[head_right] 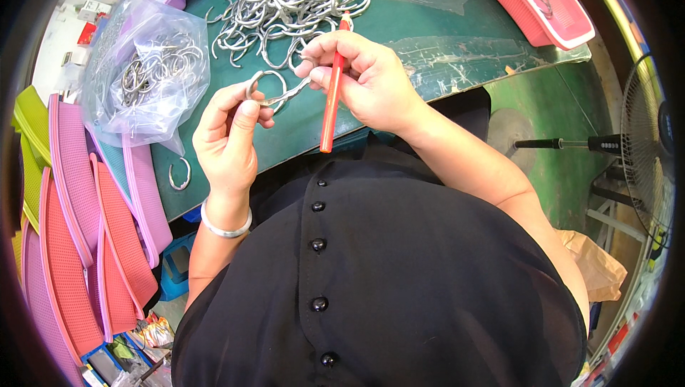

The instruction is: The person picks up metal rings from a pile on a workbench, turns them over while holding a red tool, and places them into another pile.

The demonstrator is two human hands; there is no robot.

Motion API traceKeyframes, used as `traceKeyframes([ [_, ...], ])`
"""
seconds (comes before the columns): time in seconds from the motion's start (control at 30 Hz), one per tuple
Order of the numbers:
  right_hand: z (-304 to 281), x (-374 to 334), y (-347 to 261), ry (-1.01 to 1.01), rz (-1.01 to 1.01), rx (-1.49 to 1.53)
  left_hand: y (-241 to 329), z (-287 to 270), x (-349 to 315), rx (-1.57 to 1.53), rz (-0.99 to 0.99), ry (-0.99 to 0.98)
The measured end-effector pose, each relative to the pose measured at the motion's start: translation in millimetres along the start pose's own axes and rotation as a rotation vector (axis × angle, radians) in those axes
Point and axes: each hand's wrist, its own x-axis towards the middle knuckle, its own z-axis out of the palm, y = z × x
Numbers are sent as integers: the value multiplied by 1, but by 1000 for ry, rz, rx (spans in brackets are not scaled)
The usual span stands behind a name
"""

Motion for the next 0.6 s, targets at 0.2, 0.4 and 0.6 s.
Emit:
traceKeyframes([
  [0.2,0,0,0,18,-1,-17,5,-1,-1,261,264,-129],
  [0.4,1,-2,0,23,-31,-29,7,4,-2,273,271,-64],
  [0.6,-1,-2,2,6,-57,-30,14,4,-2,449,357,-108],
])
